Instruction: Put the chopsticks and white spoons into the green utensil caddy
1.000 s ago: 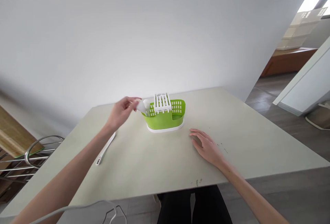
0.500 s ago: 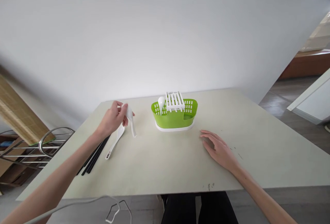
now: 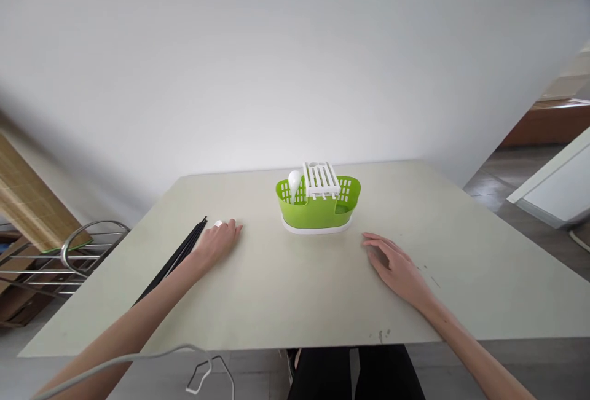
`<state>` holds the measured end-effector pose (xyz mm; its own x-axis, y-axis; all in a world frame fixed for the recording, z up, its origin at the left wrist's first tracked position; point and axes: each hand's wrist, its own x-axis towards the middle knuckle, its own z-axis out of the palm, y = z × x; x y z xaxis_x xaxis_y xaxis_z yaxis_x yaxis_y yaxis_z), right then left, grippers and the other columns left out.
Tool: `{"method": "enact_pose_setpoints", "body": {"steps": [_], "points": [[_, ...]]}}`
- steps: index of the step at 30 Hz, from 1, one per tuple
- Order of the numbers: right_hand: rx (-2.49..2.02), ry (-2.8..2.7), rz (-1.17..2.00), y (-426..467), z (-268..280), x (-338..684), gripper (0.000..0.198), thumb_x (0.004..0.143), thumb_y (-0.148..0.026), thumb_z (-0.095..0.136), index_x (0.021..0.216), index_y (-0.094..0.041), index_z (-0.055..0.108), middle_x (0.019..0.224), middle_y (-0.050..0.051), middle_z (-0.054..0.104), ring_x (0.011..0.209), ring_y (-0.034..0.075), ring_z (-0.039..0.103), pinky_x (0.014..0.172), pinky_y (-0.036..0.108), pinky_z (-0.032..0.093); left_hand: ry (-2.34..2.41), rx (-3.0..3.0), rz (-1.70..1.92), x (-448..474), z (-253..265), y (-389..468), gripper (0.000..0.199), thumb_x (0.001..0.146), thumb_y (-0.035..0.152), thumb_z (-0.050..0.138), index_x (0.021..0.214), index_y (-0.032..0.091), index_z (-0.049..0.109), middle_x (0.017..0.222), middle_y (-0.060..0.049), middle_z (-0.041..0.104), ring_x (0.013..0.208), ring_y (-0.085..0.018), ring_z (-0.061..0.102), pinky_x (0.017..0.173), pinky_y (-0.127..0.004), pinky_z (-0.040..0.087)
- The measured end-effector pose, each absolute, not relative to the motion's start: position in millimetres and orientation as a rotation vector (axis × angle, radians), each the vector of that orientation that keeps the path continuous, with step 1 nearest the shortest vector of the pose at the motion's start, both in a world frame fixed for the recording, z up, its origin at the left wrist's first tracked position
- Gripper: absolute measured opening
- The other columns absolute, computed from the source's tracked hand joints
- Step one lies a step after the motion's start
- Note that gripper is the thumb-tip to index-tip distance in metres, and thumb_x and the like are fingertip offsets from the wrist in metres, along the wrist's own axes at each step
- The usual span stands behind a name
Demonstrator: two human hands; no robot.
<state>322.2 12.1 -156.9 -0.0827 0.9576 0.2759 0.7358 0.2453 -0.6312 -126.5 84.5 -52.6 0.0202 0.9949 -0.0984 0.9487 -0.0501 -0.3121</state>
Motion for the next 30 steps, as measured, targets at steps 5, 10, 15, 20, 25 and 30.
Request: {"method": "enact_pose_setpoints", "body": {"steps": [5,10,15,20,25,30], "points": [[-1.516,-1.865,0.42,13,-157,322,0.026,0.102,-0.037,0.047,0.118,-0.032,0.068,0.146,0.003,0.067,0.134,0.027,0.062,0.11,0.049,0.051,-2.035,-2.126,0.409,-131,-58,87,0.053,0.11,0.045,0.025,0.116,0.009,0.064,0.1,-0.024,0.074,0.094,-0.038,0.074,0.076,-0.041,0.052],[-1.481,-1.852,0.423,13,-156,322,0.027,0.101,-0.037,0.048,0.118,-0.031,0.069,0.143,0.006,0.068,0.133,0.028,0.063,0.111,0.05,0.05,-2.13,-2.064,0.394,-112,-36,91,0.053,0.107,0.051,0.034,0.104,0.013,0.07,0.102,-0.023,0.075,0.098,-0.04,0.073,0.077,-0.041,0.049],[-1.462,-1.84,0.464,14,-155,324,0.028,0.102,-0.037,0.047,0.119,-0.031,0.068,0.145,0.006,0.067,0.134,0.029,0.062,0.111,0.051,0.049,-2.04,-2.018,0.049,-66,18,103,0.05,0.107,0.042,0.029,0.108,0.016,0.071,0.117,-0.019,0.073,0.095,-0.034,0.072,0.076,-0.041,0.049],[-1.435,-1.816,0.494,16,-155,326,0.027,0.103,-0.036,0.046,0.118,-0.03,0.068,0.145,0.006,0.067,0.133,0.027,0.062,0.109,0.049,0.05,-1.969,-2.203,-0.125,2,50,124,0.044,0.102,0.048,0.041,0.105,0.02,0.076,0.107,-0.015,0.077,0.097,-0.034,0.072,0.081,-0.042,0.051],[-1.368,-1.783,0.482,19,-151,326,0.023,0.101,-0.03,0.049,0.112,-0.028,0.068,0.139,0.007,0.07,0.131,0.026,0.064,0.11,0.049,0.049,-2.028,-2.165,0.245,55,48,156,0.03,0.085,0.042,0.068,0.099,0.017,0.079,0.101,-0.022,0.076,0.102,-0.041,0.072,0.083,-0.045,0.053],[-1.325,-1.769,0.488,20,-147,327,0.022,0.101,-0.028,0.049,0.11,-0.028,0.069,0.138,0.007,0.071,0.13,0.026,0.065,0.111,0.048,0.049,-2.055,-2.154,0.291,67,49,173,0.031,0.073,0.031,0.077,0.101,0.02,0.077,0.105,-0.022,0.076,0.102,-0.04,0.073,0.081,-0.043,0.055]]}}
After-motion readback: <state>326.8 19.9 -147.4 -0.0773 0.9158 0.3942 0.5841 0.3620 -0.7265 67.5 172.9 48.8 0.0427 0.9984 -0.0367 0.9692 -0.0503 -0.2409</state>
